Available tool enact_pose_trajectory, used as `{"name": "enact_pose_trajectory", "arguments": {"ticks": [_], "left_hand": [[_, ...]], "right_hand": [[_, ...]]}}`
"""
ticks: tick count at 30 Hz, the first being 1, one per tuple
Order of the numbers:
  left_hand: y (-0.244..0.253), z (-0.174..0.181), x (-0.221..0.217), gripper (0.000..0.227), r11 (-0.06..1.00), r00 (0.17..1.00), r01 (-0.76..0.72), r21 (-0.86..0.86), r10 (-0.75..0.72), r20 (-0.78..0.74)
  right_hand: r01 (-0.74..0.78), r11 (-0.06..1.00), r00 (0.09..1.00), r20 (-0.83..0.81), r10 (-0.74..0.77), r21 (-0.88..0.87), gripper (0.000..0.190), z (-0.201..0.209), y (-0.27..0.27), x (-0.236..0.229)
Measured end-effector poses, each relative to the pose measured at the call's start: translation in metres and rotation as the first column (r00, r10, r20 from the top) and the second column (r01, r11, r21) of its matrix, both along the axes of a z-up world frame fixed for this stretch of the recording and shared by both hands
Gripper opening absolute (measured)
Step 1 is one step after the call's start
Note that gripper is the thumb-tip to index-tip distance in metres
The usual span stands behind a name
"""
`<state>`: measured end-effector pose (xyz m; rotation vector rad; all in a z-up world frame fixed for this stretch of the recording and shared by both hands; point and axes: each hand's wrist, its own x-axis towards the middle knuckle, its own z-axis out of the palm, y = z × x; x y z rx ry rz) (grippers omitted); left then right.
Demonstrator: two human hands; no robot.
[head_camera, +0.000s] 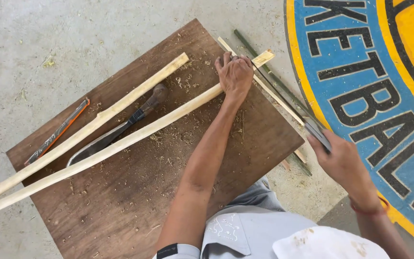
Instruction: Shaving and shaping bamboo poles using a machete and a utility knife on a wooden workbench.
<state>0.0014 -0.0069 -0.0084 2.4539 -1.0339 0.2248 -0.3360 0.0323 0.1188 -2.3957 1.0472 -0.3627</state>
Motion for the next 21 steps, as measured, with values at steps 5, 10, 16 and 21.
{"name": "enact_pose_trajectory", "arguments": {"ticks": [5, 10, 16, 21], "left_hand": [[0.002, 0.002, -0.003, 0.056, 0.997, 0.998, -0.010, -0.081, 0.015, 0.057], [0.007, 0.011, -0.003, 0.052, 0.991, 0.999, -0.027, -0.133, 0.033, 0.043], [0.001, -0.003, 0.005, 0.056, 0.999, 1.000, -0.029, -0.041, 0.028, -0.011], [-0.005, -0.017, 0.003, 0.060, 0.998, 1.000, -0.015, -0.067, 0.015, 0.009]], "right_hand": [[-0.067, 0.998, 0.995, 0.077, 0.068, -0.021, 0.033, -0.042, -0.043, 0.108], [-0.143, 0.980, 0.978, 0.130, 0.161, -0.141, 0.035, -0.054, -0.049, 0.114], [-0.002, 0.996, 0.998, -0.063, 0.007, 0.085, 0.032, 0.009, -0.005, 0.007], [-0.026, 0.997, 0.999, -0.042, 0.028, 0.068, 0.036, -0.014, -0.016, 0.056]]}}
